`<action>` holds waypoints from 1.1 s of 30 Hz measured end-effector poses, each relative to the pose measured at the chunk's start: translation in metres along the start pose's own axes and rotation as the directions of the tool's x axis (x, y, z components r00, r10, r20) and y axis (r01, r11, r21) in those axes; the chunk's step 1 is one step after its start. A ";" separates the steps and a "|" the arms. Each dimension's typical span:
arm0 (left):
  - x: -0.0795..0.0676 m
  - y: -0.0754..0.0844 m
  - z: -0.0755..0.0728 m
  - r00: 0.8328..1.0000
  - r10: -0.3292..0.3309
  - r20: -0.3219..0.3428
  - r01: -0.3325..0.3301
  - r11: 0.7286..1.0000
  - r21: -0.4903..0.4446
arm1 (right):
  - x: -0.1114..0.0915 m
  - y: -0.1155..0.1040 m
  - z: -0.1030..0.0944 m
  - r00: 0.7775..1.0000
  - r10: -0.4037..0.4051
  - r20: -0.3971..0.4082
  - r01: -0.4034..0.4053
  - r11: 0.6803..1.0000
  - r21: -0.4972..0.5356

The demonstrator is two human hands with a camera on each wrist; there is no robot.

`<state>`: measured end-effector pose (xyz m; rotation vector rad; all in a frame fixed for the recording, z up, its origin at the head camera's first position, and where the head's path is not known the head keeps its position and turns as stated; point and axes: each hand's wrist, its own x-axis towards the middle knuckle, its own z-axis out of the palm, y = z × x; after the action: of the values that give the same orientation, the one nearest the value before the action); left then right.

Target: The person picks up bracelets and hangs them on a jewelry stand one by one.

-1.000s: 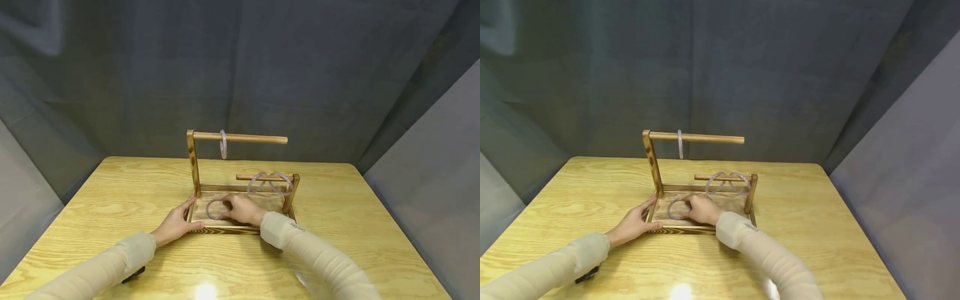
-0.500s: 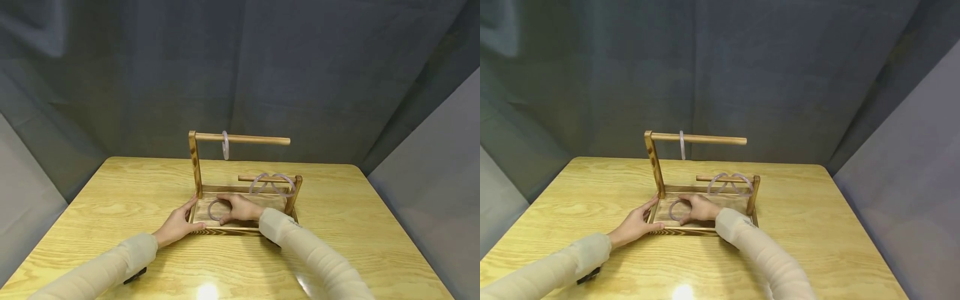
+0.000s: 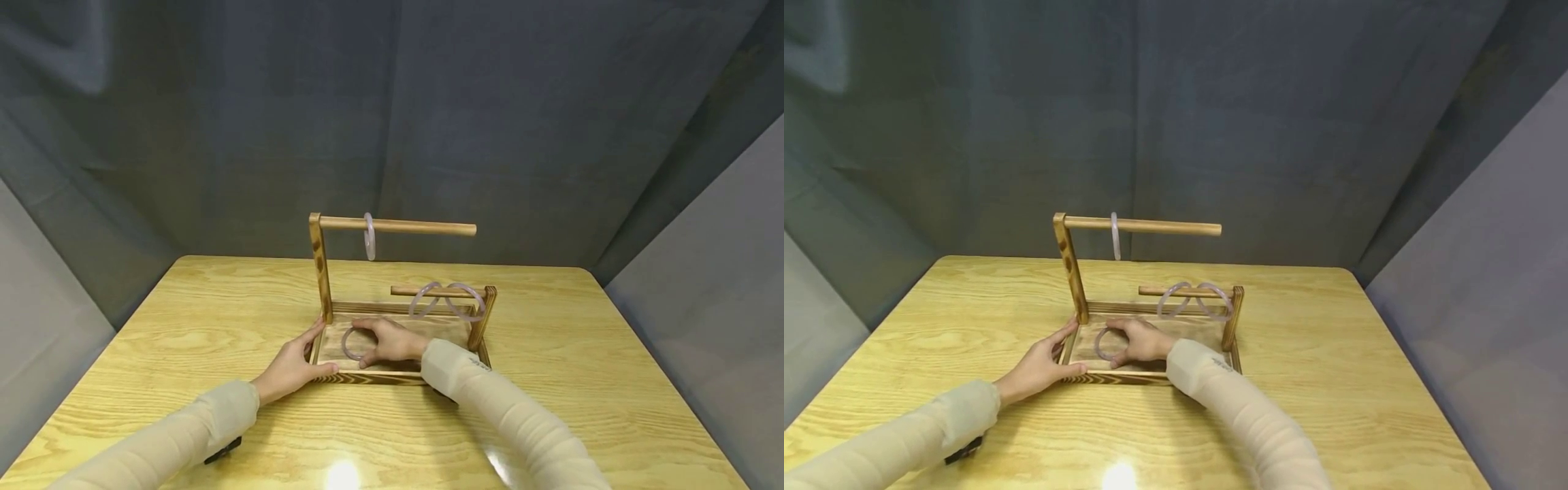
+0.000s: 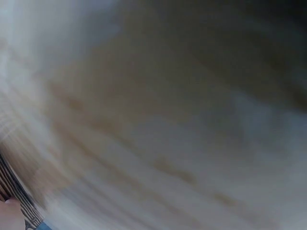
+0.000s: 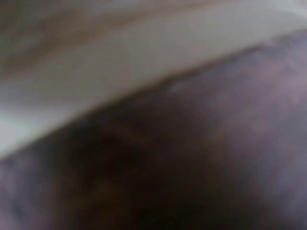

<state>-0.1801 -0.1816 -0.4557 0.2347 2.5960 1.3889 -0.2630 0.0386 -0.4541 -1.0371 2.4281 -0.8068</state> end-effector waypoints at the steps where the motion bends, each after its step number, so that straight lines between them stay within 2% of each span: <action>1: 0.000 0.000 0.000 1.000 -0.001 0.001 0.001 1.000 0.003 | 0.000 0.000 0.000 1.000 0.003 -0.002 -0.003 1.000 -0.006; 11: 0.001 0.002 -0.001 1.000 0.001 -0.011 0.000 1.000 0.021 | -0.002 -0.008 -0.003 0.999 0.016 -0.036 -0.020 0.993 -0.118; 16: 0.000 0.001 0.000 1.000 -0.004 -0.005 0.004 1.000 0.018 | -0.003 -0.009 -0.003 0.999 0.030 -0.032 -0.034 0.993 -0.111; 25: 0.000 -0.002 -0.001 1.000 0.001 -0.006 -0.001 1.000 0.027 | -0.006 -0.011 -0.004 0.992 -0.033 -0.123 0.023 0.997 -0.079; 33: 0.000 -0.002 0.000 1.000 -0.003 0.009 0.003 1.000 -0.004 | -0.014 -0.023 -0.009 0.986 -0.062 -0.157 0.043 0.992 -0.120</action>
<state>-0.1799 -0.1828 -0.4572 0.2366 2.5852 1.3882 -0.2465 0.0390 -0.4313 -1.1234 2.6203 -0.8025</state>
